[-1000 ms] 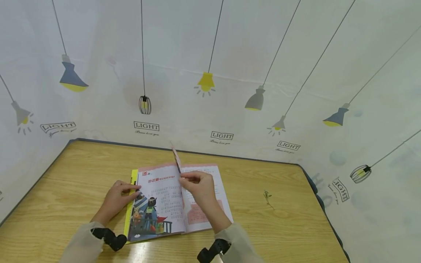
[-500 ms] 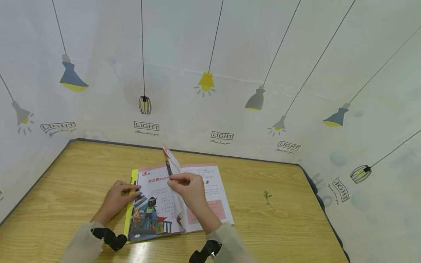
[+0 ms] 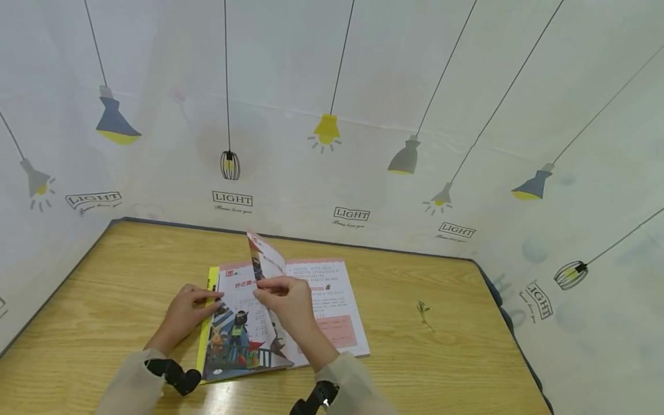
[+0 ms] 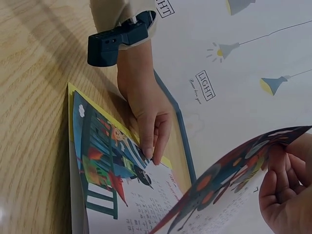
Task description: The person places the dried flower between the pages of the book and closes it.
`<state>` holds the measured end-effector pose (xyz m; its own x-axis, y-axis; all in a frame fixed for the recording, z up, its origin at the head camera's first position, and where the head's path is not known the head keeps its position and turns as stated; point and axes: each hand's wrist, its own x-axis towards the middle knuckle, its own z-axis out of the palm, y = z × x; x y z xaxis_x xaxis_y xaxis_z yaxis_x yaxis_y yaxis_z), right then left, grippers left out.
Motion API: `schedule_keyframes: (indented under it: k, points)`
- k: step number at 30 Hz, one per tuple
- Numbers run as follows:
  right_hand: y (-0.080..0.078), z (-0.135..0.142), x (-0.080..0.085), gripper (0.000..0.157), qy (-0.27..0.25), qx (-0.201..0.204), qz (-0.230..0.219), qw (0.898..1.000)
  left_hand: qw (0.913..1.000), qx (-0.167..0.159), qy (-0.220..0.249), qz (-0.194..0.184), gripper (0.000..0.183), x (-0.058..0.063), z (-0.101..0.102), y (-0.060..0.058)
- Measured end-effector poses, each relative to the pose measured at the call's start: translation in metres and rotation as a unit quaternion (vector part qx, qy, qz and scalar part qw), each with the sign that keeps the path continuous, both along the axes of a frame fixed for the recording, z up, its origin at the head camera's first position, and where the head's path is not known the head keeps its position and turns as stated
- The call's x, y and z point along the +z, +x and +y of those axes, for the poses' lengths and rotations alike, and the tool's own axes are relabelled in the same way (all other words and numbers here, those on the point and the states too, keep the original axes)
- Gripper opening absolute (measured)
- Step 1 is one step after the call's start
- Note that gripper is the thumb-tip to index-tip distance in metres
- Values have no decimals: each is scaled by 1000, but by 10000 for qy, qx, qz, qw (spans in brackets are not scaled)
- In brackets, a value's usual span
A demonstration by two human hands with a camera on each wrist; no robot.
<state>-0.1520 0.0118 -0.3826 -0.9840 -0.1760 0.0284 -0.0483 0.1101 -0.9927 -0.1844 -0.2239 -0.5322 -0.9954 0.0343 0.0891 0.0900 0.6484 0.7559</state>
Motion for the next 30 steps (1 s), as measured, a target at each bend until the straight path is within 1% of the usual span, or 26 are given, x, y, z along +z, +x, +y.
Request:
schedule_keyframes:
  k: [3, 7, 9, 12, 14, 16, 17, 20, 21, 23, 24, 30]
  points:
    - [-5, -4, -11, 12, -14, -2, -95, 10000, 10000, 11, 7, 12, 33, -1, 0, 0]
    - [-11, -10, -29, 13, -53, -17, -114, 9999, 10000, 22, 23, -7, 32, -2, -1, -1]
    - [-13, -13, -33, 13, -42, -18, -116, 9999, 10000, 24, 25, -26, 32, -2, -1, -1]
    - [-12, -15, -34, 13, -55, 16, -166, 9998, 10000, 32, 1, -60, 34, -2, -1, -1]
    - [-9, -16, -30, 13, -50, 38, -183, 9998, 10000, 32, -17, -71, 35, -2, -1, -1]
    - [-8, -17, -29, 13, -66, 74, -143, 9998, 10000, 34, -51, -34, 35, -2, -1, -2]
    - [-5, -18, -25, 13, -38, 77, -156, 9998, 10000, 34, -64, -6, 34, -2, -1, -2]
    - [-5, -21, -30, 14, 29, 102, -31, 9999, 9999, 28, -104, 78, 31, -2, -1, -2]
    - [-6, -22, -35, 13, 64, 121, -10, 9999, 9999, 22, -112, 101, 30, -2, -1, -2]
    - [-6, -24, -39, 12, 166, 148, -20, 9998, 9999, 17, -100, 103, 29, -1, -1, -2]
    - [-8, -26, -45, 12, 204, 157, -1, 9997, 9999, 15, -89, 97, 29, -1, -1, -2]
    - [-6, -31, -50, 10, 282, 126, -46, 9995, 10000, -1, -55, 77, 28, 0, -1, -1]
